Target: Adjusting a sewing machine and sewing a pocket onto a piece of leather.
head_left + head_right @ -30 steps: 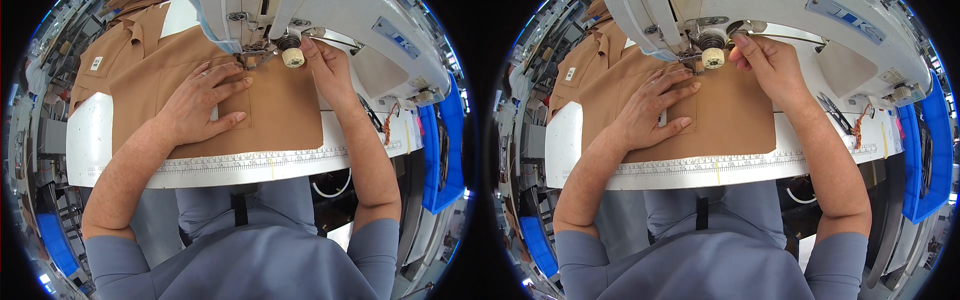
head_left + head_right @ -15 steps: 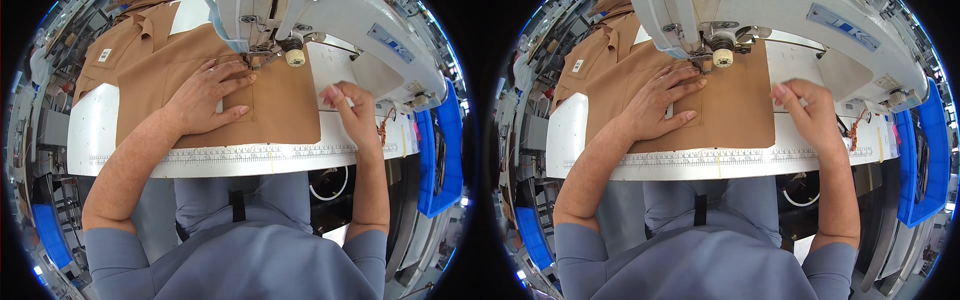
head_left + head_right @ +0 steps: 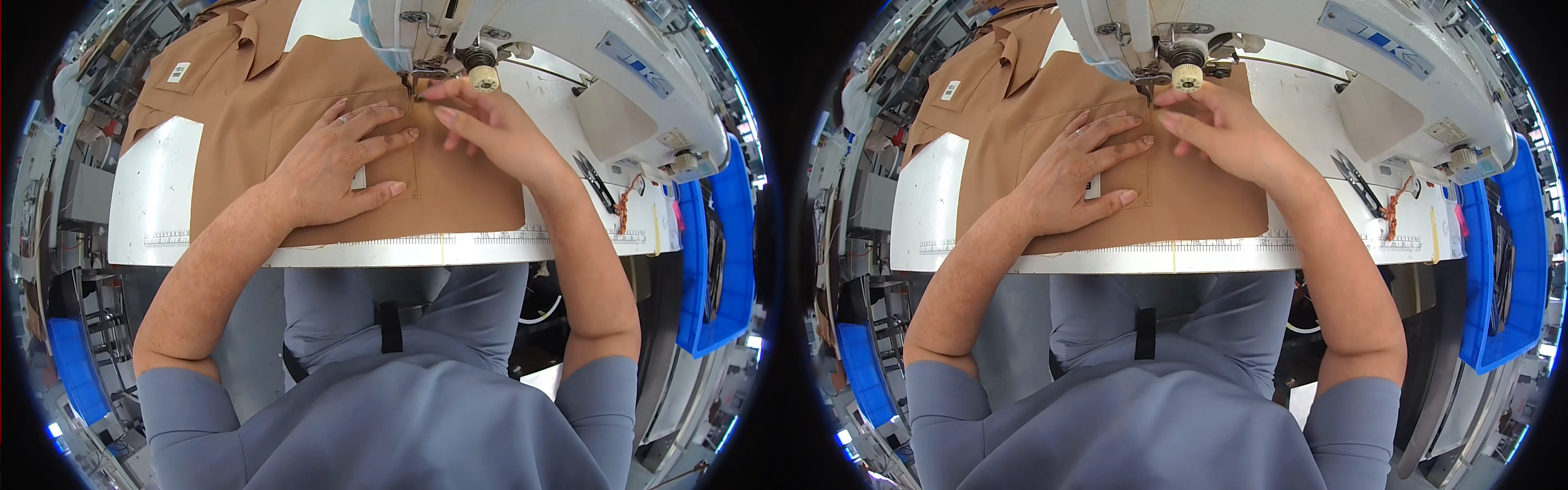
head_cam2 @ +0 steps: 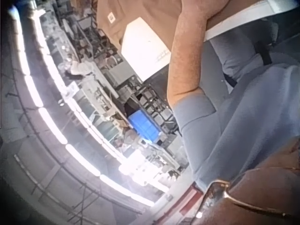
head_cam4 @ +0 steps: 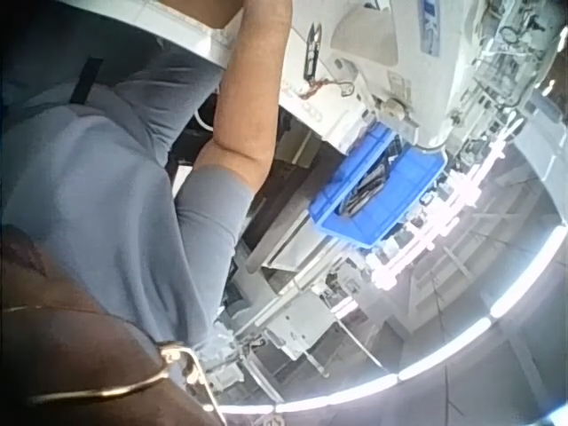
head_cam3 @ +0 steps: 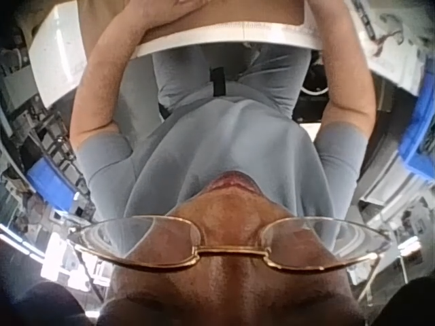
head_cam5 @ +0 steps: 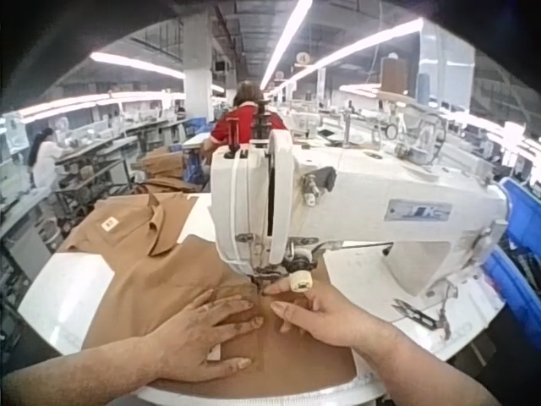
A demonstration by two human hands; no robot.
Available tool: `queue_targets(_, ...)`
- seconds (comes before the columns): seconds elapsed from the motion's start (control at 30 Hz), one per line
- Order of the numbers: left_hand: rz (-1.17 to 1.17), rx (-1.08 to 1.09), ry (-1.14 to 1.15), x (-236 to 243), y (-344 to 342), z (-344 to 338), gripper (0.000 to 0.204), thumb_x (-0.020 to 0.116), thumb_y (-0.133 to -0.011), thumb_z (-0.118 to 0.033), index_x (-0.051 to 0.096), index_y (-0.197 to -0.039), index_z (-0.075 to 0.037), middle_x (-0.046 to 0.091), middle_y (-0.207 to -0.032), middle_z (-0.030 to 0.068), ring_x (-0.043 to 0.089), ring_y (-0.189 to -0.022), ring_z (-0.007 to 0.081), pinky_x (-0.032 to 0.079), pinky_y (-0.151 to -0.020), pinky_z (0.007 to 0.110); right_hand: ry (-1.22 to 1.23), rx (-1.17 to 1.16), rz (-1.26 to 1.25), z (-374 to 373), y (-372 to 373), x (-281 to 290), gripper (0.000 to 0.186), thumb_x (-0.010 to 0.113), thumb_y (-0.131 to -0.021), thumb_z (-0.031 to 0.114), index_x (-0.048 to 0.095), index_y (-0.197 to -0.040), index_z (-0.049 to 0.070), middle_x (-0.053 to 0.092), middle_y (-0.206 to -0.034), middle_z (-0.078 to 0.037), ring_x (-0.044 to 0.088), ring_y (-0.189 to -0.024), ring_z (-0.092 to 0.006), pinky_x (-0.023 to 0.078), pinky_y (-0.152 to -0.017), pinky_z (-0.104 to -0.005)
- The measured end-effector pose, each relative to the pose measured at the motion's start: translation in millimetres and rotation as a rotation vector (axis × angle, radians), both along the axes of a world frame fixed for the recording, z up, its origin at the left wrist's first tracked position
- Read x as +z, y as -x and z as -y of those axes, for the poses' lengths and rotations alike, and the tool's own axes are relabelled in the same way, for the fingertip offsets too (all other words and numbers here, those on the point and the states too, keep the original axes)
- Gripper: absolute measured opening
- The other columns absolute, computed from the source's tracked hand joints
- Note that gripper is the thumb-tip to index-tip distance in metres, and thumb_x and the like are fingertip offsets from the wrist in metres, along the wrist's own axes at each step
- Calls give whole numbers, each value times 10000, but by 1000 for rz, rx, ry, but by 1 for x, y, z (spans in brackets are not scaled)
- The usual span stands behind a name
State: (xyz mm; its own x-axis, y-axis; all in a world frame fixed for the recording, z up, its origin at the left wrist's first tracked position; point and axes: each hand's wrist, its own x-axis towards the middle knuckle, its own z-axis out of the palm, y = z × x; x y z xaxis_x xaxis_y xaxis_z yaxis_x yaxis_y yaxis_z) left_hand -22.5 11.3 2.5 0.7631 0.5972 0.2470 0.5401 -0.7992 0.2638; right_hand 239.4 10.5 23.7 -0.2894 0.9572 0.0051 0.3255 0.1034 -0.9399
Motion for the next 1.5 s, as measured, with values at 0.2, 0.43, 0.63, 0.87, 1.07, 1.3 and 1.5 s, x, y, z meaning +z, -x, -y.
queue_targets(0.2,8,-25,-9,0,2,2,609,708,-885,-402,617,-1429,-142,505,-1503,168,461,-1415,379,260,-1226,604,25,81,-357,-10,-14,-13,265,615,-1010,195,725,-1178,22,738,-1034,-14,600,-682,-56,476,-606,-237)
queue_targets(0.43,-23,-106,142,13,14,65,670,746,-849,-427,595,-1450,-171,491,-1530,145,440,-1447,358,246,-1204,663,-552,-6,229,12,-14,-27,242,641,-967,118,741,-1183,72,732,-1038,-100,667,-786,-153,536,-670,-299)
queue_targets(0.63,-34,-152,192,13,17,102,719,775,-828,-498,599,-1441,-166,540,-1503,107,463,-1443,331,250,-1205,662,-767,301,588,61,-8,-16,305,696,-946,181,721,-1241,109,704,-1277,-94,645,-1233,-281,501,-1036,-438)
queue_targets(0.87,127,-78,140,10,14,104,599,826,-802,-411,671,-1279,-83,663,-1335,88,607,-1292,301,362,-1162,569,-711,57,703,91,-50,-15,306,696,-942,183,717,-1228,79,701,-1316,-71,605,-1292,-300,439,-1103,-457)
queue_targets(1.07,334,135,181,9,-8,73,366,879,-746,-243,694,-993,-47,680,-1116,80,662,-997,240,540,-840,367,-695,-315,792,108,-120,-24,295,727,-918,125,719,-1203,50,710,-1222,-141,649,-1158,-327,497,-1004,-412)
queue_targets(1.3,392,121,188,-7,-38,49,233,838,-798,-193,699,-914,-47,624,-869,39,580,-734,193,499,-664,327,-509,-571,790,109,-166,-32,267,726,-952,158,728,-1188,33,708,-1166,-150,675,-1073,-308,524,-924,-385)
queue_targets(1.5,444,201,353,-5,-39,48,137,802,-830,-127,705,-884,-47,623,-766,25,575,-689,133,471,-636,301,-665,-467,1117,100,-166,-24,203,635,-996,96,725,-1158,14,719,-1065,-150,688,-946,-284,533,-837,-374)
